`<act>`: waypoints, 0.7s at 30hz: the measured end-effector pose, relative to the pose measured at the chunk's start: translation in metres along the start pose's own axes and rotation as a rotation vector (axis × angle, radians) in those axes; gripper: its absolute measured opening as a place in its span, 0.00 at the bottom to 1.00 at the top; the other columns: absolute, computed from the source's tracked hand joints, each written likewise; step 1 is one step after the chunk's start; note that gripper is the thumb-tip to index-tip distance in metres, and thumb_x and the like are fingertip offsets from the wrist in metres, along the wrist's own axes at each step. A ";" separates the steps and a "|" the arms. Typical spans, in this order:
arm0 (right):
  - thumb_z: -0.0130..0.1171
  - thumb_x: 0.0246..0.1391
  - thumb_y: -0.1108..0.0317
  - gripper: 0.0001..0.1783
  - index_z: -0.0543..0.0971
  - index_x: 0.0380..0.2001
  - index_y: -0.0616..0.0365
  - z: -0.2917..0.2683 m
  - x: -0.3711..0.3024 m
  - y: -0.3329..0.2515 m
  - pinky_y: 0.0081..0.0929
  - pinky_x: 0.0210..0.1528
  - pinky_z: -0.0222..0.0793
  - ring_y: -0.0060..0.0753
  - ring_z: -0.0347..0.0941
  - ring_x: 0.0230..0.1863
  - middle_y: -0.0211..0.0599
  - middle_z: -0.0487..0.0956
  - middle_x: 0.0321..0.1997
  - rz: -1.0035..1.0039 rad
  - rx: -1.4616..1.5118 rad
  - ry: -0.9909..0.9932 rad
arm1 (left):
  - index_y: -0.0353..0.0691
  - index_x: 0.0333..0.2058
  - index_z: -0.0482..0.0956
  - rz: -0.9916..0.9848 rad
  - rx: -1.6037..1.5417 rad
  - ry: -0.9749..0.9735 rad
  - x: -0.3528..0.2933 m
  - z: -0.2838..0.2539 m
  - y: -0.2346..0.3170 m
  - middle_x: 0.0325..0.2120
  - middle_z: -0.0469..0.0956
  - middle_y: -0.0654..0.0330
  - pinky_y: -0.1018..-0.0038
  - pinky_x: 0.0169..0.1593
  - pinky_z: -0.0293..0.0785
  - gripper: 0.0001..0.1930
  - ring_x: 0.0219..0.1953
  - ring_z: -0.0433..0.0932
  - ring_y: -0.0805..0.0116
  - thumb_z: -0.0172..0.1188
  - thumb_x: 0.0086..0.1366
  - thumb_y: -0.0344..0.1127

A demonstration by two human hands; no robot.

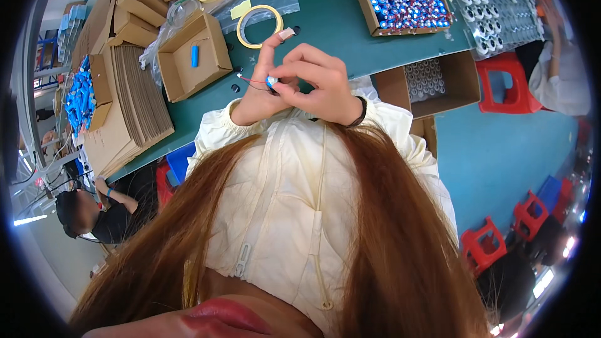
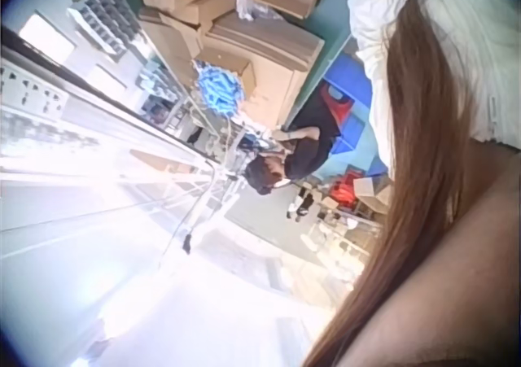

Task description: Preparing and organizing small electronic components into boxes at a factory workbench.

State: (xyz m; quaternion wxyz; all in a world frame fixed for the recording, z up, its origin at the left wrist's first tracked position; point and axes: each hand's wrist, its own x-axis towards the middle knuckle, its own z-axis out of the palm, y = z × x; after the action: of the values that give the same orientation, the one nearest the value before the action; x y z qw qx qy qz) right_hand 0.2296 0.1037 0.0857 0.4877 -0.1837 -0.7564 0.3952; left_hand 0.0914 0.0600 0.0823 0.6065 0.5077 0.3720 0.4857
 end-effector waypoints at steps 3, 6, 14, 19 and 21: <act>0.64 0.30 0.80 0.17 0.79 0.31 0.59 0.004 0.003 0.004 0.12 0.15 0.45 0.12 0.54 0.16 0.30 0.72 0.29 0.018 -0.035 -0.013 | 0.44 0.58 0.44 0.026 0.098 0.096 -0.005 -0.008 -0.003 0.20 0.63 0.70 0.86 0.25 0.56 0.40 0.22 0.60 0.85 0.52 0.47 0.18; 0.65 0.31 0.79 0.18 0.79 0.33 0.59 0.004 0.001 -0.004 0.12 0.15 0.44 0.12 0.53 0.16 0.30 0.72 0.30 0.105 -0.057 -0.021 | 0.43 0.58 0.43 0.051 0.101 0.207 -0.018 -0.020 0.004 0.14 0.59 0.72 0.87 0.23 0.53 0.40 0.17 0.58 0.86 0.49 0.47 0.16; 0.60 0.39 0.82 0.14 0.77 0.35 0.66 -0.004 0.000 -0.001 0.10 0.20 0.48 0.11 0.52 0.18 0.35 0.71 0.34 0.234 0.000 0.075 | 0.42 0.57 0.45 0.045 0.976 0.797 -0.045 -0.110 0.028 0.15 0.69 0.57 0.74 0.25 0.66 0.43 0.19 0.71 0.64 0.63 0.46 0.25; 0.57 0.43 0.83 0.13 0.75 0.37 0.69 -0.008 -0.002 0.005 0.10 0.24 0.52 0.12 0.54 0.21 0.37 0.70 0.36 0.249 0.066 0.081 | 0.42 0.58 0.50 -0.085 1.209 0.786 -0.056 -0.144 0.022 0.25 0.76 0.48 0.68 0.33 0.72 0.46 0.29 0.77 0.54 0.70 0.42 0.35; 0.56 0.44 0.82 0.12 0.75 0.37 0.69 -0.010 -0.002 0.002 0.09 0.26 0.53 0.12 0.55 0.22 0.36 0.70 0.36 0.290 0.083 0.113 | 0.41 0.58 0.52 0.011 1.265 0.783 -0.060 -0.151 0.016 0.26 0.76 0.48 0.69 0.34 0.72 0.45 0.28 0.77 0.56 0.69 0.42 0.35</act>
State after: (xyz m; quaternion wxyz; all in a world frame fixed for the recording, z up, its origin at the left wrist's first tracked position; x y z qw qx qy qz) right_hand 0.2388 0.1083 0.0850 0.4746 -0.2928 -0.6763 0.4813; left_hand -0.0700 0.0407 0.0644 0.0190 0.5516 0.7670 0.3271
